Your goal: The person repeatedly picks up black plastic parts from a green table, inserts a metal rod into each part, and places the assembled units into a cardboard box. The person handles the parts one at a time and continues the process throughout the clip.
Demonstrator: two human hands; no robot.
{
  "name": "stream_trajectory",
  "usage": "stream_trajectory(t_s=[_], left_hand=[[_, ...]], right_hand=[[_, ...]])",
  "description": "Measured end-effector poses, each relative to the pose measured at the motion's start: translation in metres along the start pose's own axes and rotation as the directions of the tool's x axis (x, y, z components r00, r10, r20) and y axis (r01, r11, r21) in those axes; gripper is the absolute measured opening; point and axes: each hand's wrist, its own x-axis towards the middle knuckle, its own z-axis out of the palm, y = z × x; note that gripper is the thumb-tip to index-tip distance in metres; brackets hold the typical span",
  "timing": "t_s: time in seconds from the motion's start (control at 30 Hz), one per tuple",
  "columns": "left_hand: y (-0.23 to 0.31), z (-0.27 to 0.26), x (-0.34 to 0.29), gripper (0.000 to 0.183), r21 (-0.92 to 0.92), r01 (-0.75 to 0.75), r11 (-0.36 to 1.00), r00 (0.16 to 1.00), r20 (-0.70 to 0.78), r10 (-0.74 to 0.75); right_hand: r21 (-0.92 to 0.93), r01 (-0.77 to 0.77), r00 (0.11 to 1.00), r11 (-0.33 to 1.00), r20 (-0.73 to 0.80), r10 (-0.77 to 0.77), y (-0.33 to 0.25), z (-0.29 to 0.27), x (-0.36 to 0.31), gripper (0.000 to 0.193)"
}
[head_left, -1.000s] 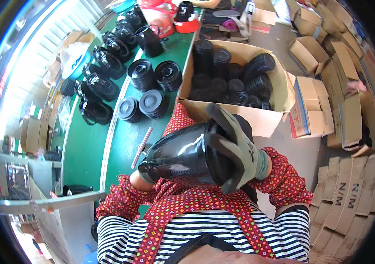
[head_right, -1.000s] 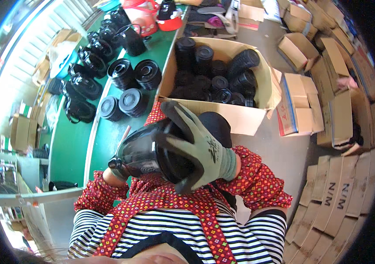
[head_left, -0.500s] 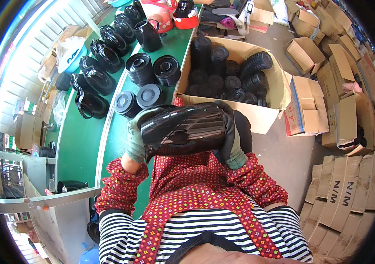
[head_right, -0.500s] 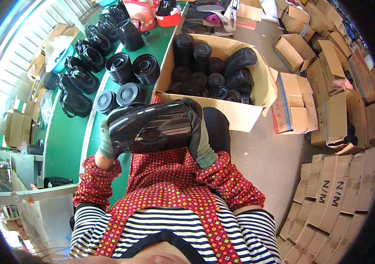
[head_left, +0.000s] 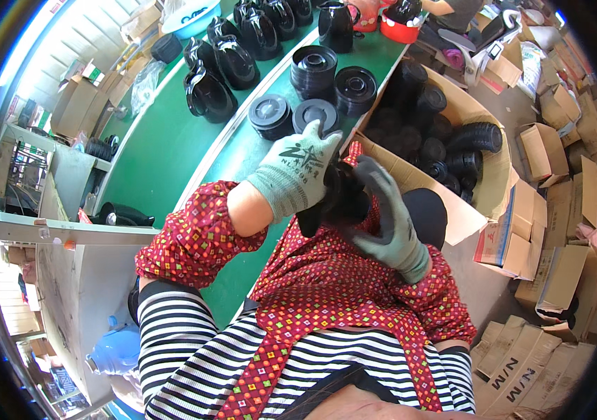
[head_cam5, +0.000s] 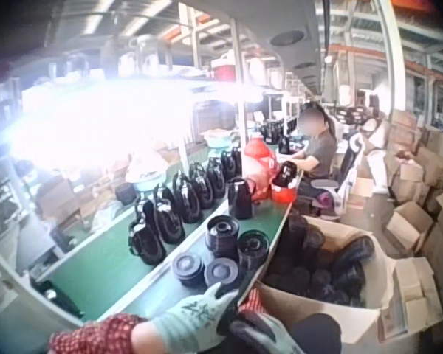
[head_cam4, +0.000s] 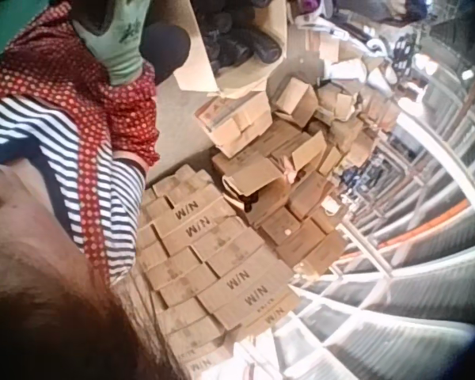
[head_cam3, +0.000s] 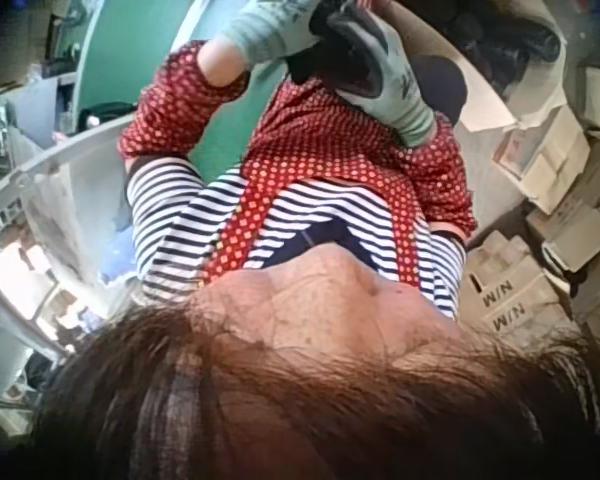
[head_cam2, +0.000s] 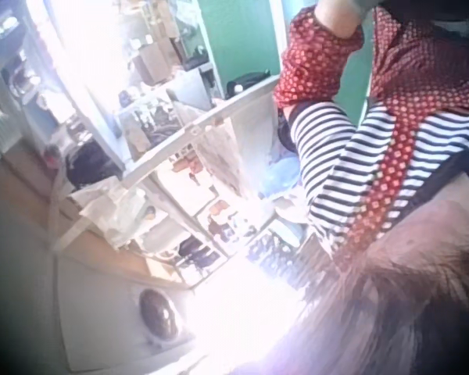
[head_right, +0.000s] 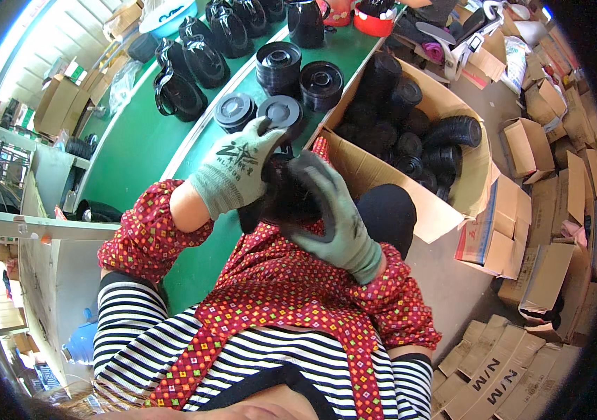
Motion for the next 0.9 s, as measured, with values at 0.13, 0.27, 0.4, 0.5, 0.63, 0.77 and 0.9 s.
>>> stream_trajectory(t_s=[0.13,0.27,0.4,0.5,0.63,0.77,0.9], left_hand=[[-0.032,-0.004,-0.019,0.085,-0.761,-0.199,0.618,0.977,-0.105,0.185],[-0.037,-0.03,-0.034,0.084,-0.347,-0.391,0.852,0.92,-0.168,0.353],[-0.033,0.001,-0.028,0.088,-0.212,-0.455,0.865,0.889,-0.061,0.453],[-0.037,0.015,-0.018,0.075,-0.194,-0.448,0.873,0.893,-0.043,0.449],[-0.035,0.02,-0.009,0.066,-0.202,-0.512,0.835,0.858,-0.074,0.508],[-0.034,0.033,-0.008,0.06,-0.232,-0.546,0.805,0.838,-0.146,0.526],[-0.025,0.041,-0.012,0.059,-0.225,-0.547,0.806,0.835,-0.209,0.509]], right_hand=[[-0.384,0.031,0.984,0.923,0.175,0.04,-0.011,-0.016,0.007,0.093],[-0.404,-0.045,0.974,0.913,0.184,0.13,-0.015,-0.031,0.006,0.087],[-0.477,-0.01,0.962,0.879,0.236,0.138,-0.023,-0.03,0.01,0.083],[-0.562,-0.005,0.957,0.827,0.238,0.168,-0.03,-0.023,0.015,0.075],[-0.687,-0.046,0.957,0.726,0.178,0.229,-0.048,-0.007,0.014,0.064],[-0.77,-0.017,0.96,0.638,0.166,0.226,-0.04,0.003,0.01,0.048],[-0.754,0.076,0.957,0.652,0.24,0.166,-0.037,-0.007,0.011,0.037]])
